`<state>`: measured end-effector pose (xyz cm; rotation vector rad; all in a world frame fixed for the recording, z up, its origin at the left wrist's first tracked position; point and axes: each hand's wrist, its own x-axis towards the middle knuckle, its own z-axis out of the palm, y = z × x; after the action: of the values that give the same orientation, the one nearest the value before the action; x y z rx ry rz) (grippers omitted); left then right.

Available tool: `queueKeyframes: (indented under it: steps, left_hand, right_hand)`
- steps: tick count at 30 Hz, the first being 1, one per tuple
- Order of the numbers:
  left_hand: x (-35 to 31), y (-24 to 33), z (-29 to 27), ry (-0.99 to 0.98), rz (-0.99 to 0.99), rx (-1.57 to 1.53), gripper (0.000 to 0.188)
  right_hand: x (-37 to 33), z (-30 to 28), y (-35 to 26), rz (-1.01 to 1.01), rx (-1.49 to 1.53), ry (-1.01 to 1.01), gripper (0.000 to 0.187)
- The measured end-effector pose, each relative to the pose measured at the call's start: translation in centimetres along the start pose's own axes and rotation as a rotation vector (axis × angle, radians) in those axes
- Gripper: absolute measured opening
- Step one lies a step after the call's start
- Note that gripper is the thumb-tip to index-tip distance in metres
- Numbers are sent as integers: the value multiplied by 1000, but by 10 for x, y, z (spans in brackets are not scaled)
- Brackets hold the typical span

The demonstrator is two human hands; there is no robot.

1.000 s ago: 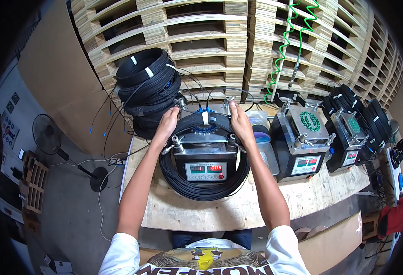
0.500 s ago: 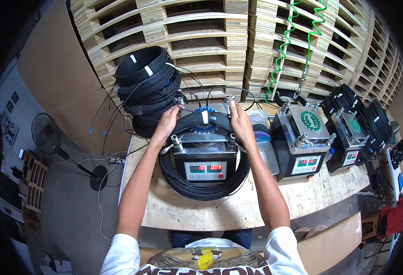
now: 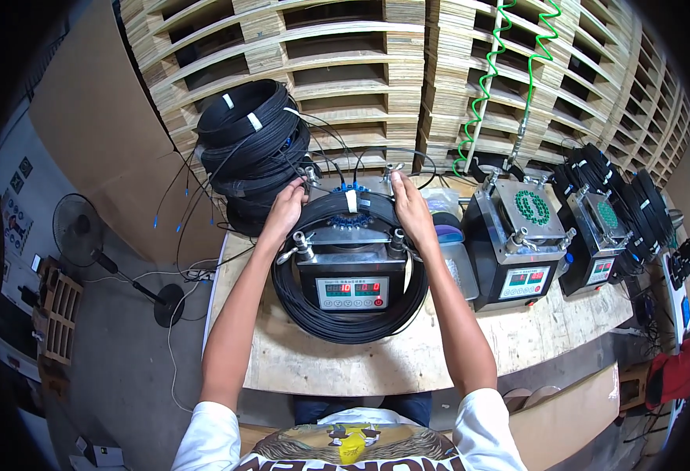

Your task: Connecting fiber-optic cable connectors to a circular testing fixture at a workbench.

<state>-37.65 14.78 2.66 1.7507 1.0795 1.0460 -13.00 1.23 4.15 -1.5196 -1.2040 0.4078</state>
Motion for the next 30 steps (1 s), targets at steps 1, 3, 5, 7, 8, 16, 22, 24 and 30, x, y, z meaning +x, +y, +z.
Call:
queueKeyframes:
  steps: [1, 3, 5, 7, 8, 16, 22, 24, 30]
  left_hand:
    - [1, -2, 0, -16, 2, -17, 49]
    - [4, -6, 0, -14, -7, -20, 48]
    - [5, -6, 1, -15, -14, -25, 48]
    - [4, -5, 2, -49, 8, -110, 45]
    - [2, -2, 2, -51, 7, -111, 45]
    - [-3, 5, 2, 41, -38, -106, 46]
    - [-2, 1, 1, 6, -7, -91, 49]
    - [0, 0, 4, -8, -8, -115, 49]
    - [14, -29, 0, 7, 34, -107, 53]
  right_hand:
    - [-1, 0, -3, 37, -20, 10, 66]
    - [-2, 1, -9, 53, -23, 10, 67]
    - [-1, 0, -9, 71, -28, 15, 67]
    - [-1, 0, -7, 57, -14, 27, 65]
    - [-1, 0, -6, 59, -15, 28, 65]
    - [4, 3, 10, -78, 95, 23, 59]
    - [0, 1, 2, 56, 53, 67, 64]
    - [2, -1, 4, 94, 7, 70, 67]
    - [-1, 3, -14, 147, -108, 50, 74]
